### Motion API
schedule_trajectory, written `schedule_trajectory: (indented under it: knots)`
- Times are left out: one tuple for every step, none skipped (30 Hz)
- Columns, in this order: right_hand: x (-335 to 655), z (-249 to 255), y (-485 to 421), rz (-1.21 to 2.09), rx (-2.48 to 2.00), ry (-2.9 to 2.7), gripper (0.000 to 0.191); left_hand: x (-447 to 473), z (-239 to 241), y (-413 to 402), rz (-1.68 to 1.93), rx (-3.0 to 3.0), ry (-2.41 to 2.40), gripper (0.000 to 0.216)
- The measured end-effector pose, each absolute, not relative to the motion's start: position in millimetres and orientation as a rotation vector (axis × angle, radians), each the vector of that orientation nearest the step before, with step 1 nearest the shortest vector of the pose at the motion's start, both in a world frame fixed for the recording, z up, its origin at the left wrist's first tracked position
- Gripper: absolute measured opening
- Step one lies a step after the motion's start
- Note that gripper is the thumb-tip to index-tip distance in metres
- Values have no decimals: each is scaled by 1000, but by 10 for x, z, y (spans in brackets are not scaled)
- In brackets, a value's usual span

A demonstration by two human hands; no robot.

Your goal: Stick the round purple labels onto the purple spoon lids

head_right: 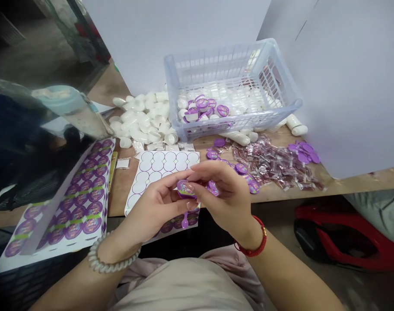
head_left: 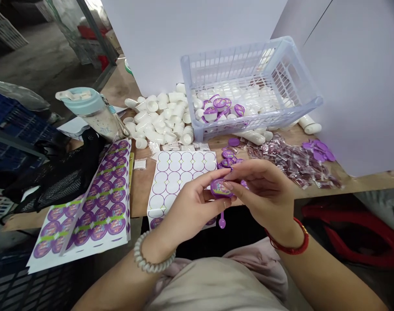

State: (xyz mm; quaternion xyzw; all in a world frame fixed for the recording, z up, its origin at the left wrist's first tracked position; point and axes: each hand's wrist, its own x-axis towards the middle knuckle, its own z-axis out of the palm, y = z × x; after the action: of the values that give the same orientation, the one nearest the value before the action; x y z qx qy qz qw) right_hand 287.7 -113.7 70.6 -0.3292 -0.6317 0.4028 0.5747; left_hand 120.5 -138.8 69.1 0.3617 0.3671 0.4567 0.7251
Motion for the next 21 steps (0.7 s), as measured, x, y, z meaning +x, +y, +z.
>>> schedule_trajectory:
  knots:
    - [2876, 702, -1149, 933, -749, -1501, 38, 1203, 697, -1402, 1024, 800, 796, 56]
    - [2877, 699, -1159, 923, -731, -1522, 40, 1199, 704, -1416, 1038, 805, 787, 56]
    - [2878, 696, -1169, 914, -721, -1539, 41, 1194, 711, -1429, 1049, 814, 785, 55]
    - [2879, 695, -1179, 907, -715, -1552, 42, 1187, 718, -1441, 1053, 824, 789, 54]
    - [2879, 695, -1188, 901, -716, -1561, 43, 1177, 724, -1452, 1054, 833, 793, 54]
    - [2879, 695, -1196, 897, -721, -1570, 43, 1167, 729, -1463, 1055, 839, 795, 54]
    - [2878, 696, -1203, 891, -727, -1583, 42, 1156, 732, -1472, 1060, 845, 792, 54]
    - [2878, 696, -1209, 884, -731, -1598, 42, 1144, 735, -1481, 1067, 853, 785, 55]
    - [2878, 696, -1214, 874, -735, -1617, 42, 1133, 738, -1489, 1071, 865, 781, 56]
    - [2879, 694, -1219, 862, -737, -1637, 42, 1123, 741, -1496, 1070, 877, 781, 57]
    - [2881, 690, -1223, 849, -738, -1655, 43, 1114, 745, -1502, 1063, 886, 786, 59]
    - [2883, 686, -1227, 838, -742, -1670, 43, 1107, 751, -1507, 1053, 890, 797, 59]
    - [2887, 681, -1231, 830, -751, -1685, 42, 1101, 759, -1511, 1045, 887, 813, 59]
    - [2890, 676, -1235, 822, -761, -1699, 41, 1096, 769, -1515, 1039, 879, 830, 58]
    - [2893, 671, -1240, 814, -772, -1712, 40, 1093, 780, -1517, 1039, 870, 844, 56]
    - [2896, 667, -1244, 806, -781, -1725, 39, 1091, 791, -1519, 1041, 861, 855, 55]
    - [2897, 665, -1247, 796, -787, -1738, 38, 1089, 801, -1520, 1042, 853, 863, 54]
    - [2898, 664, -1249, 785, -789, -1750, 38, 1088, 810, -1521, 1041, 847, 868, 54]
    - [2899, 663, -1249, 776, -788, -1760, 38, 1086, 817, -1522, 1039, 840, 871, 54]
    - [2900, 664, -1249, 768, -786, -1767, 38, 1085, 822, -1522, 1036, 835, 873, 54]
    - [2901, 664, -1247, 761, -785, -1774, 38, 1084, 824, -1523, 1035, 831, 874, 55]
